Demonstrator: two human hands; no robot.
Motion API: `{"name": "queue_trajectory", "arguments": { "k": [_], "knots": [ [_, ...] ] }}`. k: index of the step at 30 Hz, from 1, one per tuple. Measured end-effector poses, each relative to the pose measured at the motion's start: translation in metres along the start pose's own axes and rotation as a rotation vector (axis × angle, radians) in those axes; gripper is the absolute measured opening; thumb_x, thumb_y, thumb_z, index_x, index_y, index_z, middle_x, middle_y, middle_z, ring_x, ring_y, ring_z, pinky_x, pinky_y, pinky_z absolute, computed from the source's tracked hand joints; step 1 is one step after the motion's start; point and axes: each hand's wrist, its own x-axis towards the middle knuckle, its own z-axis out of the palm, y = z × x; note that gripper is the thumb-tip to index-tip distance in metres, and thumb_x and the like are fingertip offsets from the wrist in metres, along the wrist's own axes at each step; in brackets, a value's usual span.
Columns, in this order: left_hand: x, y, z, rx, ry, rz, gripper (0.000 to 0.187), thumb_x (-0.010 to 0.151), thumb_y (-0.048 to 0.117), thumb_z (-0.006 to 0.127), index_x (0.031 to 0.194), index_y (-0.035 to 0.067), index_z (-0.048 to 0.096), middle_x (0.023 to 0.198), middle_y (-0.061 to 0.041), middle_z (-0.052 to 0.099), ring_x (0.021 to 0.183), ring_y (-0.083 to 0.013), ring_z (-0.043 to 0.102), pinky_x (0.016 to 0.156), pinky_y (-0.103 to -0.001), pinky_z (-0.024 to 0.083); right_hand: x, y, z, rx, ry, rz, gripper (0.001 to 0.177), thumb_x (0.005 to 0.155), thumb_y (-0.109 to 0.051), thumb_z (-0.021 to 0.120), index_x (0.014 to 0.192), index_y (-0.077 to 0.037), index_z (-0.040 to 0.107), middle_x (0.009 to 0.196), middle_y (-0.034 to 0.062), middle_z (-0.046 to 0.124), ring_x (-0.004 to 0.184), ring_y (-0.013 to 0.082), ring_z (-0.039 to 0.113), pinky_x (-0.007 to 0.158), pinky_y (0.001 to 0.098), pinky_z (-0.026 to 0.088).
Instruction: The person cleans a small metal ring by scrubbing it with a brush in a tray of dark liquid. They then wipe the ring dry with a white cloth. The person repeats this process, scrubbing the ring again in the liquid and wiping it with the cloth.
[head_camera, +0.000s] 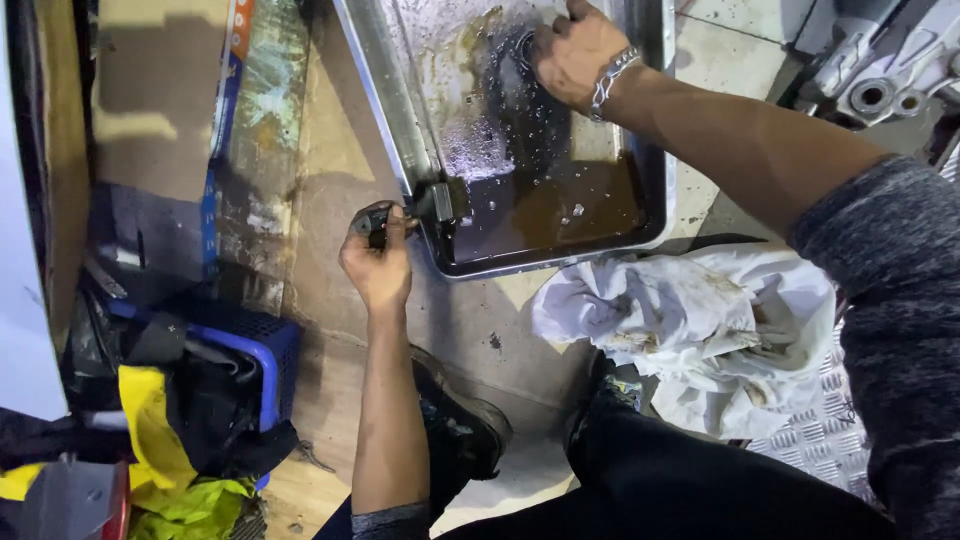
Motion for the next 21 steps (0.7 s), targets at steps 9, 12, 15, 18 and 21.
{"name": "queue_trajectory", "arguments": {
  "k": [9,12,15,18,21],
  "knots": [
    [-0.002,-0.005,-0.005,0.04,-0.012,0.061,0.01,0.096,0.019,0.072,0.096,0.009,0.072,0.083,-0.005,0.077,0.075,-0.0151,0.076,0.076,-0.029,0.063,0.015,0.015,0.026,0.079,-0.074,0.04,0.038,0.104,-0.026,0.015,0.076,-0.018,0.039,0.065,-0.0026,0.032,0.057,0.0163,0.033,0.055,0.0329,0.035],
    [-0.003,-0.006,-0.005,0.11,0.001,0.086,0.012,0.095,0.02,0.073,0.097,0.009,0.074,0.091,-0.006,0.077,0.085,-0.0184,0.075,0.081,-0.03,0.062,0.001,0.007,0.028,0.022,-0.113,0.009,0.054,0.105,-0.026,0.015,0.125,-0.007,0.062,0.059,-0.0055,0.03,0.054,0.0139,0.032,0.053,0.0305,0.039],
    [-0.005,-0.002,-0.001,0.06,-0.025,0.05,0.012,0.096,0.02,0.071,0.096,0.008,0.073,0.08,-0.005,0.078,0.076,-0.0153,0.077,0.079,-0.03,0.063,-0.034,-0.018,0.018,-0.125,-0.141,-0.136,0.048,0.114,-0.033,0.018,0.067,-0.026,0.027,0.056,-0.007,0.023,0.053,0.0067,0.032,0.075,0.0213,0.05],
    [-0.009,-0.005,0.004,0.016,-0.038,-0.036,0.015,0.095,0.022,0.071,0.097,0.007,0.072,0.081,-0.007,0.078,0.076,-0.0157,0.077,0.079,-0.028,0.063,-0.071,-0.045,0.013,0.387,-0.52,0.16,0.04,0.111,-0.035,0.036,0.148,-0.021,0.044,0.133,0.0193,0.049,0.104,0.0243,0.056,0.056,0.0325,0.06],
    [-0.014,-0.006,0.01,-0.108,-0.046,-0.051,0.013,0.094,0.017,0.073,0.098,0.005,0.072,0.082,-0.009,0.077,0.071,-0.0177,0.077,0.073,-0.03,0.067,-0.067,-0.028,0.095,-0.128,-0.297,-0.371,0.029,0.102,-0.035,0.062,0.098,-0.009,0.075,0.108,0.0036,0.077,0.056,0.0047,0.071,0.078,0.0238,0.067]
  ]
}}
